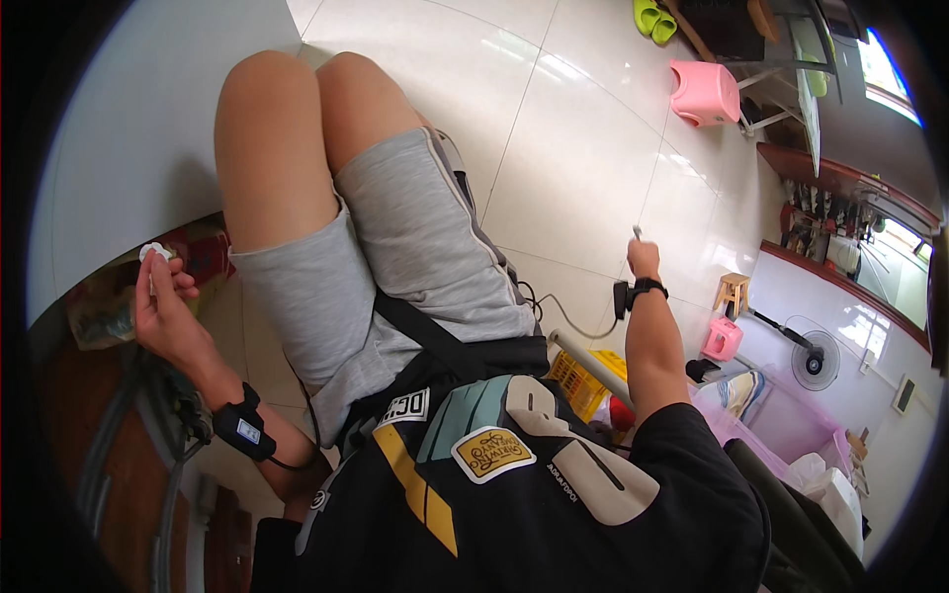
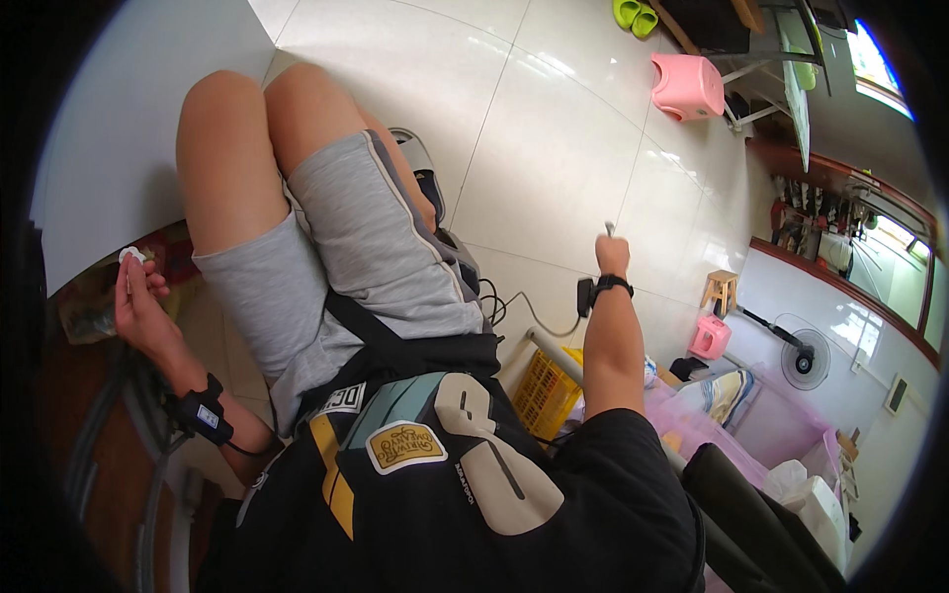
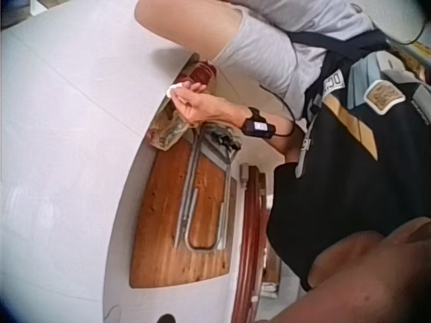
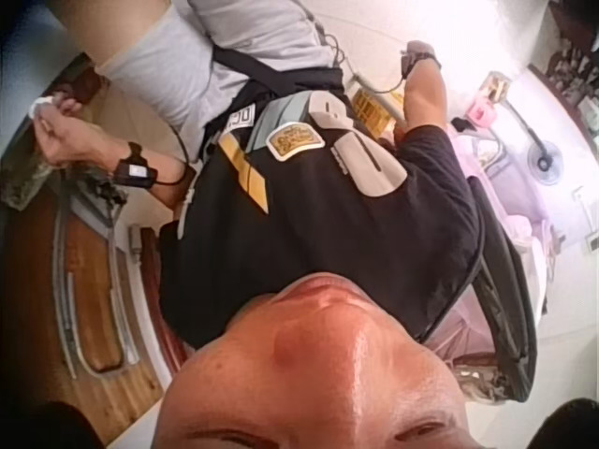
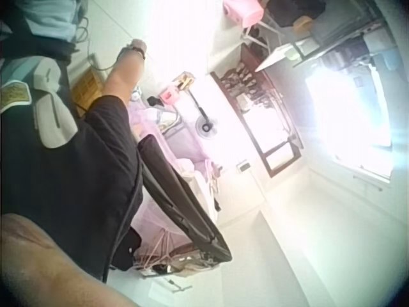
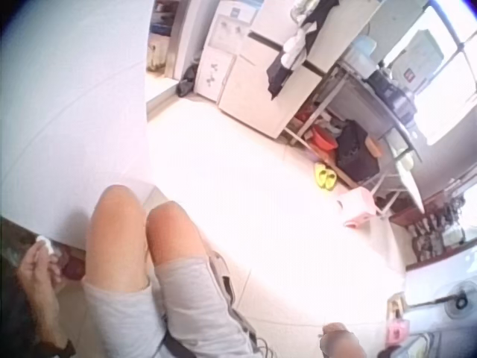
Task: Fixing or cleaning a cabinet handle or latch using a small tool.
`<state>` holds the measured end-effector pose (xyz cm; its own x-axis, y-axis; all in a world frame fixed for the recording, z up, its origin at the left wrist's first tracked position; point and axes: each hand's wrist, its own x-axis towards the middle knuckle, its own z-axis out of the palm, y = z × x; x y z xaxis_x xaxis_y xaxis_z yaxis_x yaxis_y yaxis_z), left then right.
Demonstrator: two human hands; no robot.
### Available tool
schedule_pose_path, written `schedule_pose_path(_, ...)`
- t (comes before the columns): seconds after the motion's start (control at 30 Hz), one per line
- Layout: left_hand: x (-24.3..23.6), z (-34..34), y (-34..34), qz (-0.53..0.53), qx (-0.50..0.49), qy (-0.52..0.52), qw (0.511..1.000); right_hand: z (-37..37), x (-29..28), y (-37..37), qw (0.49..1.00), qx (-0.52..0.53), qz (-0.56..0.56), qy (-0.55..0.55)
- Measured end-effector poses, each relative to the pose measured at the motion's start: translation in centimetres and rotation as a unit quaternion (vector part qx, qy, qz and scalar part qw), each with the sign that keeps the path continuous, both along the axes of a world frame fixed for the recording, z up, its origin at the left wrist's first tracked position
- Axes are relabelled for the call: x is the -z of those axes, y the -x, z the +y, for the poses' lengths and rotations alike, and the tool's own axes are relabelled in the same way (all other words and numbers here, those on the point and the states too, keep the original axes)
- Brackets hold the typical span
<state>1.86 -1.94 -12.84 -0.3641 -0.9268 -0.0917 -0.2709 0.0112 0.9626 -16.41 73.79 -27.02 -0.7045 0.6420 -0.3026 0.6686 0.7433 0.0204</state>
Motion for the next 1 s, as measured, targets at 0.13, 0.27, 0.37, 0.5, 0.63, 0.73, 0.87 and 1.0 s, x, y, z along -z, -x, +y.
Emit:
schedule_pose_path(0.13,0.1,-0.3,0.2,-0.018,0.011,0.018,1.000,-11.5,0.0,6.1,0.942,0.014,0.108,0.317)
schedule_pose_path(0.27,0.1,-0.2,0.3,-0.005,0.027,0.026,0.999,-28.4,-7.3,10.1,0.864,-0.110,0.151,0.467)
schedule_pose_path(0.37,-0.8,0.0,0.2,0.004,0.030,0.039,0.999,-38.9,-13.0,10.0,0.792,-0.181,0.173,0.558)
schedule_pose_path(0.5,-0.4,0.2,0.1,0.020,0.040,0.032,0.998,-46.5,-17.6,7.3,0.712,-0.245,0.195,0.628)
schedule_pose_path(0.63,-1.1,1.6,1.2,0.020,0.044,0.020,0.999,-49.7,-17.2,3.6,0.718,-0.365,0.199,0.558)
schedule_pose_path(0.73,-2.3,1.9,0.9,0.011,0.016,0.005,1.000,-51.5,-16.2,1.1,0.722,-0.418,0.118,0.539)
schedule_pose_path(0.87,-2.4,1.9,1.6,-0.009,0.022,0.021,1.000,-52.6,-18.8,0.3,0.712,-0.368,0.121,0.586)
schedule_pose_path(1.0,-2.7,0.5,2.0,-0.015,0.050,0.031,0.998,-55.6,-21.4,-0.9,0.626,-0.390,0.208,0.642)
